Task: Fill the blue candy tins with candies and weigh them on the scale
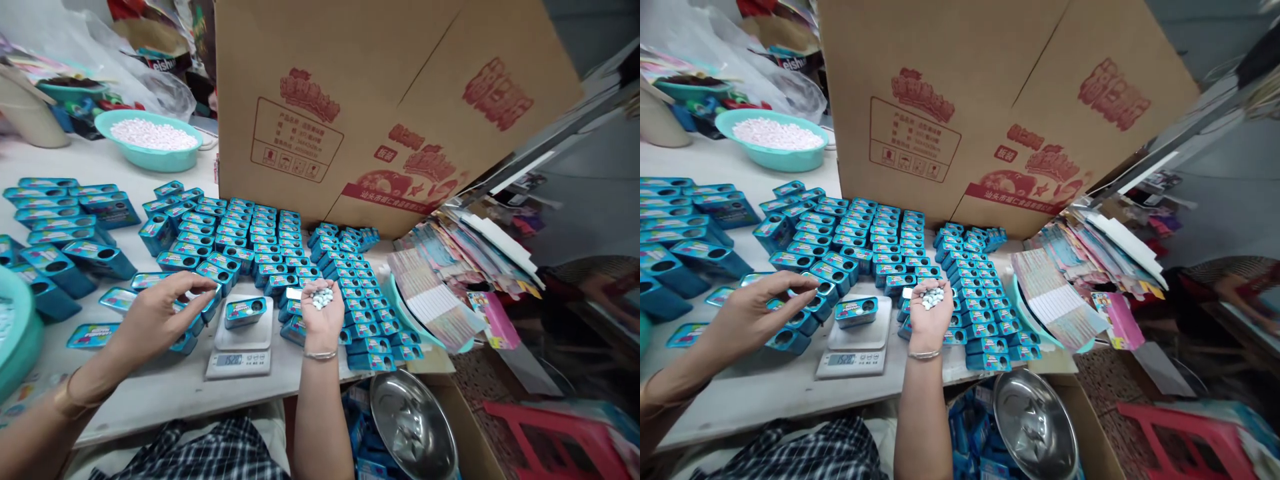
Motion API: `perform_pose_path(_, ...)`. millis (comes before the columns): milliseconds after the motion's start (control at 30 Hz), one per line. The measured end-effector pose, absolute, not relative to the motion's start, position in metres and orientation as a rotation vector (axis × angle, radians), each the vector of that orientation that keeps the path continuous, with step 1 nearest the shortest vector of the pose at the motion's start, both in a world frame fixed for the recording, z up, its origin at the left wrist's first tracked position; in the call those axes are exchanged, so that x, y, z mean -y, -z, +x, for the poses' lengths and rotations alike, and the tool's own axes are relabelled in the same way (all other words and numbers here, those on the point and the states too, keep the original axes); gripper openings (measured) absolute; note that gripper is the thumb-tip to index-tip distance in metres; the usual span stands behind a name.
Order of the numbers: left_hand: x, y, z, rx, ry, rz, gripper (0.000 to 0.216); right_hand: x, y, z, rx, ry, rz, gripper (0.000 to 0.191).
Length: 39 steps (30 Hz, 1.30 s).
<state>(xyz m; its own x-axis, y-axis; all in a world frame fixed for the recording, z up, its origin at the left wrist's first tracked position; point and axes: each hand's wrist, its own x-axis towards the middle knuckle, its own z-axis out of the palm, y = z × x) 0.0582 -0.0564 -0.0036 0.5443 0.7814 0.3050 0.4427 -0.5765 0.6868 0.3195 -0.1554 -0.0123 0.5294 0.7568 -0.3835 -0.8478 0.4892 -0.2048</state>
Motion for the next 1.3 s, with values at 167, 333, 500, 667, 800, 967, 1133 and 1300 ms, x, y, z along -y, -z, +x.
perform_pose_path(167, 0.056, 0.019, 0.070, -0.857, -0.789, 2.315, 0.022, 0.152, 0.014, 0.315, -0.279, -1.021, -0.361, 0.030)
perform_pose_path(333, 0.055, 0.031, 0.098, -0.725, -0.628, 2.437, 0.027, 0.143, 0.018, 0.303, -0.261, -1.072, -0.385, 0.029)
perform_pose_path(500, 0.054, 0.033, 0.117, -0.668, -0.415, 2.564, 0.021, 0.140, 0.019, 0.297, -0.286, -1.093, -0.387, 0.029)
perform_pose_path(667, 0.054, 0.034, 0.131, -0.721, -0.403, 2.578, 0.020, 0.142, 0.019, 0.294, -0.356, -1.143, -0.334, 0.031)
perform_pose_path(800, 0.052, 0.027, 0.132, -0.728, -0.458, 2.572, 0.020, 0.143, 0.018, 0.290, -0.377, -1.153, -0.317, 0.032)
perform_pose_path(967, 0.056, -0.003, 0.123, -0.728, -0.664, 2.500, 0.030, 0.139, 0.015, 0.281, -0.363, -1.126, -0.392, 0.032)
perform_pose_path(1133, 0.074, -0.021, 0.131, -0.648, -0.629, 2.452, 0.027, 0.127, 0.009, 0.267, -0.343, -1.194, -0.384, 0.034)
perform_pose_path(1300, 0.083, -0.019, 0.144, -0.627, -0.514, 2.468, 0.017, 0.123, 0.001, 0.256, -0.339, -1.179, -0.415, 0.037)
